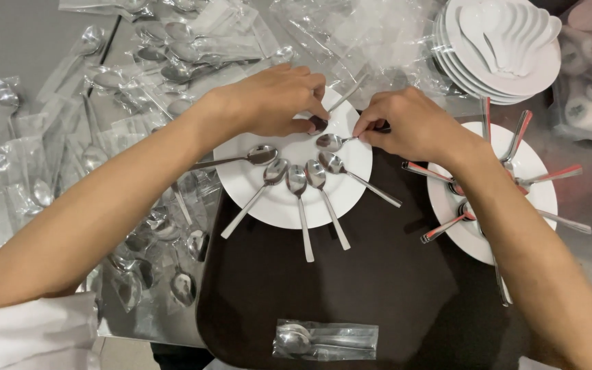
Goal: The person unpacks individual spoons from clear plastic wrappers and places them on a white plate. They then pick up a spoon and a wrapper, insert the spoon into the wrapper, and place the packaged spoon onto a brown tray. This process is repeated multiple times.
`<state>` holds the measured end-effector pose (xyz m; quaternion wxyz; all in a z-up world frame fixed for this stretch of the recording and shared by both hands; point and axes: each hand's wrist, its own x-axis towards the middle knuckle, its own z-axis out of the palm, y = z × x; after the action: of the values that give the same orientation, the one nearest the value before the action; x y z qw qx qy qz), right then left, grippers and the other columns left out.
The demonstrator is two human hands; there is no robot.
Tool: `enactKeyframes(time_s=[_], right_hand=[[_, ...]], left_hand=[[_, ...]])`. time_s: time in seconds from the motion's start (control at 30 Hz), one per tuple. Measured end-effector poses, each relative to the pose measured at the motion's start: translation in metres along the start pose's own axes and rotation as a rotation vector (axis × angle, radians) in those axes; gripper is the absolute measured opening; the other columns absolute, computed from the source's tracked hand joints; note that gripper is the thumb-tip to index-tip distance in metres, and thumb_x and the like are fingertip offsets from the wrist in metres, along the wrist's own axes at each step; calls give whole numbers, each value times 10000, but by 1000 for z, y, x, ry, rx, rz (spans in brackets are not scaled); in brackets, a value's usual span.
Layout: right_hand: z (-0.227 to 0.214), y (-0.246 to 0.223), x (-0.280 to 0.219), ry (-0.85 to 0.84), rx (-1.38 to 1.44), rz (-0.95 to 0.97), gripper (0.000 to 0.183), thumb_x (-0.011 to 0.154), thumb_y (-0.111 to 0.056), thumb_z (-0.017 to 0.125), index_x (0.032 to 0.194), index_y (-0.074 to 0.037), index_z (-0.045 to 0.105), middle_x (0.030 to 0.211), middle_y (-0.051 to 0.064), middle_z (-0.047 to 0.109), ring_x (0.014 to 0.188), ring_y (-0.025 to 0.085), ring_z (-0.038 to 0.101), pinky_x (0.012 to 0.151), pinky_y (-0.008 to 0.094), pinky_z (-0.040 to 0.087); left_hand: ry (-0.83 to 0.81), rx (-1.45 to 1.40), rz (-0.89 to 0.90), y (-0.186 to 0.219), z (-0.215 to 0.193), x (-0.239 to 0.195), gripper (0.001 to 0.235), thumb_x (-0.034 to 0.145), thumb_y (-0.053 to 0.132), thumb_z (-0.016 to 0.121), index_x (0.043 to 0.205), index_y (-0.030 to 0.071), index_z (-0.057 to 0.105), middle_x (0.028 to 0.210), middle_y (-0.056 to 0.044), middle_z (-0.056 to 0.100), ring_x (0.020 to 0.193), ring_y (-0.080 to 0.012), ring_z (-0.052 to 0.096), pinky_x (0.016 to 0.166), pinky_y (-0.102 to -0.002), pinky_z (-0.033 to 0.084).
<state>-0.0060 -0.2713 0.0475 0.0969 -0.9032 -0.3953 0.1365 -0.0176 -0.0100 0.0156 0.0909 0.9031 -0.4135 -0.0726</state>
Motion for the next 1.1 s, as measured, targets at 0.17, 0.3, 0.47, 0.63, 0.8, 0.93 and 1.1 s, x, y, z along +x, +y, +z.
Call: enactKeyframes(time_s=[0.17, 0.3, 0.47, 0.63, 0.8, 0.93, 1.1], right_hand=[[5, 3, 2, 29, -44, -22, 146, 879, -118, 729, 979, -168, 822, 971, 31, 761, 859, 256, 699, 800, 393, 512], [5, 1, 2, 41, -86, -23, 173, 871, -106, 700, 975, -174, 819, 970, 29, 768, 830, 269, 708, 789, 397, 513], [2, -5, 1, 27, -74, 7, 161, 877, -114, 708, 986, -163, 816, 1015, 31, 774, 854, 260, 713, 805, 394, 520], [-9, -10, -15, 130, -67, -42, 175, 902, -125, 735, 1068, -121, 790, 1062, 39, 763, 879, 279, 704, 809, 411, 505], [-24, -45, -47, 181, -69, -47, 157, 940, -147, 702, 1080, -124, 770, 907, 58, 718, 809, 287, 645, 777, 424, 461], [-24, -89, -81, 111, 26, -29, 132, 888, -91, 708, 1009, -100, 760, 900, 38, 752, 738, 211, 655, 714, 353, 479], [-7, -146, -119, -363, 145, 222, 239, 842, -285, 829, 1046, -171, 776, 848, 5, 797, 810, 126, 752, 773, 288, 586]], left_hand=[[-3, -24, -9, 6, -4, -4, 327, 984, 285, 667, 1296, 204, 724, 1169, -87, 577, 1046, -322, 533, 1055, -549, 368], [19, -10, 24, 7, -2, -4, 268, 987, 279, 677, 1236, 214, 753, 1136, -74, 577, 1020, -307, 537, 846, -485, 424], [7, -43, -3, 11, -6, -5, 313, 987, 311, 679, 1261, 172, 741, 1121, -69, 588, 1011, -301, 541, 879, -484, 428], [81, -82, 13, 11, -13, -14, 333, 998, 341, 673, 1247, 132, 748, 1126, -88, 612, 1024, -313, 565, 874, -477, 427], [209, -68, 23, 15, -22, -30, 321, 1006, 305, 660, 1262, 130, 744, 1213, -118, 603, 1097, -380, 592, 895, -509, 439], [285, -28, 63, 38, -36, -50, 345, 1010, 263, 671, 1306, 93, 720, 1190, -132, 600, 1011, -375, 611, 857, -501, 448], [564, -132, 193, 81, -53, -76, 321, 1080, 146, 689, 1346, -34, 677, 1178, -176, 659, 1004, -363, 630, 818, -468, 454]])
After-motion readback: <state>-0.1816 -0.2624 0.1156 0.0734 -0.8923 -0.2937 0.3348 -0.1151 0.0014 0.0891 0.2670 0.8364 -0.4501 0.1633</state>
